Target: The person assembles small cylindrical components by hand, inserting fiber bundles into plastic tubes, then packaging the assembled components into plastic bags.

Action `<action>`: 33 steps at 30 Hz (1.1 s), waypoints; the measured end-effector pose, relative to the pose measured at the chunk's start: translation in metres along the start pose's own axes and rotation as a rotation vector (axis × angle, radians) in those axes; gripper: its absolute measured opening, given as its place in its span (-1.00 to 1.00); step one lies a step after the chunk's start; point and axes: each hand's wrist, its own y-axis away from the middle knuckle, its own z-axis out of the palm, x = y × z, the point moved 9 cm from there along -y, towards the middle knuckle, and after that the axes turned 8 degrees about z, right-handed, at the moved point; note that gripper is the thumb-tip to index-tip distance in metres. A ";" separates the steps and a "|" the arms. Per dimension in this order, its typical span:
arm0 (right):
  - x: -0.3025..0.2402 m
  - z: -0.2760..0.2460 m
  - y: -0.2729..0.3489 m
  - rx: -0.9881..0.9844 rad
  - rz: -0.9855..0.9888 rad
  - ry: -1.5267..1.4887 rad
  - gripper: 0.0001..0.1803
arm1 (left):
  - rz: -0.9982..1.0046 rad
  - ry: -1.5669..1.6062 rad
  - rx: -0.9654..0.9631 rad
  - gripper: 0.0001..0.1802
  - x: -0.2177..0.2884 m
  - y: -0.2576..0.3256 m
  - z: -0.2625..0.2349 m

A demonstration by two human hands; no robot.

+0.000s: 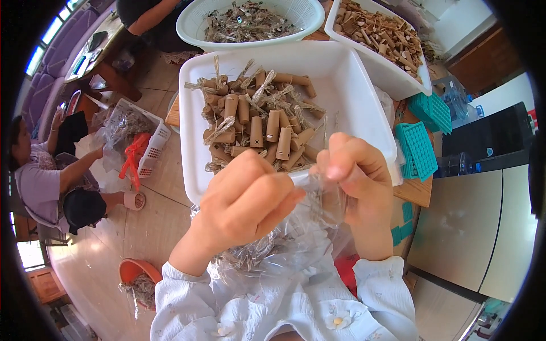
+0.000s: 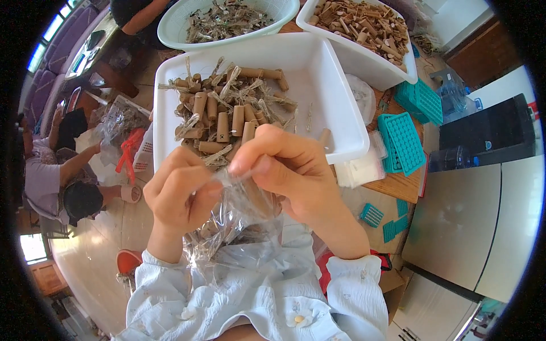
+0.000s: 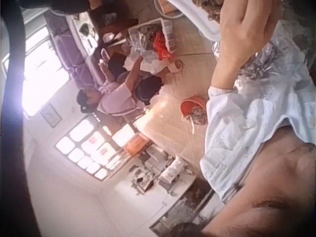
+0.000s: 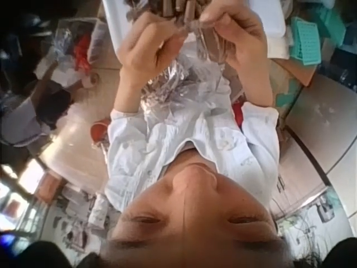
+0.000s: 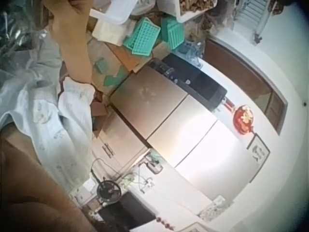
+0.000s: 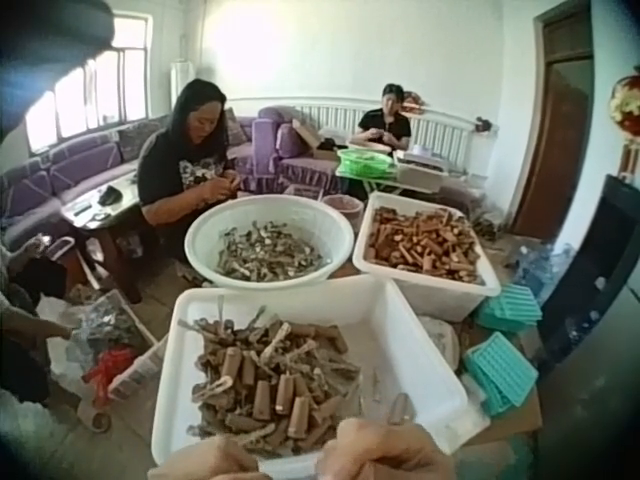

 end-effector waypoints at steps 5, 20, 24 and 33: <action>0.007 0.026 0.006 -0.476 -0.007 -0.477 -0.80 | 0.187 0.005 -0.017 -0.75 0.022 0.002 0.000; -0.022 0.024 0.007 -0.202 -0.184 0.422 -0.44 | -0.128 0.055 -0.121 -0.69 0.001 0.003 -0.005; -0.044 0.026 0.023 -0.029 -0.347 0.529 -0.47 | -0.340 0.272 -0.283 -0.66 -0.011 0.017 -0.009; -0.044 0.070 0.042 -0.241 -0.562 0.519 -0.65 | -0.395 0.160 -0.722 -0.78 0.008 0.082 0.017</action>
